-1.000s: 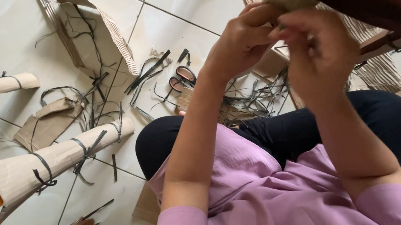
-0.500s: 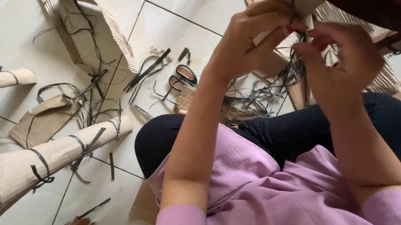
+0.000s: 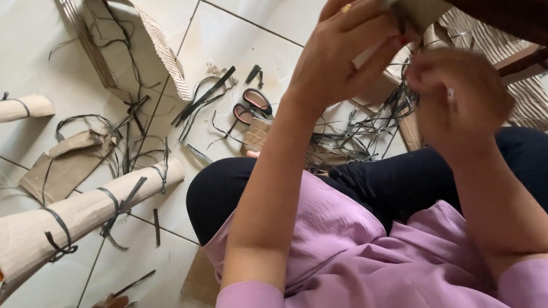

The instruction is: Wrapping wooden chair components with protective paper and securing them with ties

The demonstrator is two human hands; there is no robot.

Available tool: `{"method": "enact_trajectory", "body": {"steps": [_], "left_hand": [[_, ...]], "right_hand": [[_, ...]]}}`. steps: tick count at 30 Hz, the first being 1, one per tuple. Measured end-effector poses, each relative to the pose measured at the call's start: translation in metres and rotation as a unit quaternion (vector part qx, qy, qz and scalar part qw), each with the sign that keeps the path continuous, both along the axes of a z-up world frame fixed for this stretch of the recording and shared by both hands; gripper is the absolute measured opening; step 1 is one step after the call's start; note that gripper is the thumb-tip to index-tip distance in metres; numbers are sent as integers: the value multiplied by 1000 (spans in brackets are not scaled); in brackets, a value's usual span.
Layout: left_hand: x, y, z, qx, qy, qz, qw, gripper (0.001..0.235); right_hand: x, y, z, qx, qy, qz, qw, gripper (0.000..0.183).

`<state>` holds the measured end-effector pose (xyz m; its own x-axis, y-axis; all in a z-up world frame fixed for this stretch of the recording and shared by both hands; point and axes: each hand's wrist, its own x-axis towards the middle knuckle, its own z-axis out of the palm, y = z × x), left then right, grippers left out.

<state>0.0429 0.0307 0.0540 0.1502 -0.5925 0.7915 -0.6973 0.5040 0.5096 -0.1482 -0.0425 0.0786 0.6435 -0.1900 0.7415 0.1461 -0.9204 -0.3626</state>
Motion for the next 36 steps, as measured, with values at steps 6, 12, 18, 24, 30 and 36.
{"method": "enact_trajectory", "body": {"steps": [6,12,18,24,30,36], "left_hand": [[0,-9,-15,-72,51,-50,995,20],[-2,-3,-4,-24,62,-60,996,23],[-5,0,4,-12,94,-65,993,17],[0,-6,-10,-28,-10,28,999,19],[3,-1,-4,-21,-40,25,999,21],[3,-6,-9,-33,-82,70,994,15]], "right_hand": [[-2,11,16,72,-25,-18,997,20],[12,5,-3,44,6,-127,991,19],[15,-7,-17,42,-43,-99,993,11],[18,7,-3,100,-57,-17,993,19],[17,16,0,253,-59,-12,966,15],[15,9,-8,257,-68,41,963,22]]}}
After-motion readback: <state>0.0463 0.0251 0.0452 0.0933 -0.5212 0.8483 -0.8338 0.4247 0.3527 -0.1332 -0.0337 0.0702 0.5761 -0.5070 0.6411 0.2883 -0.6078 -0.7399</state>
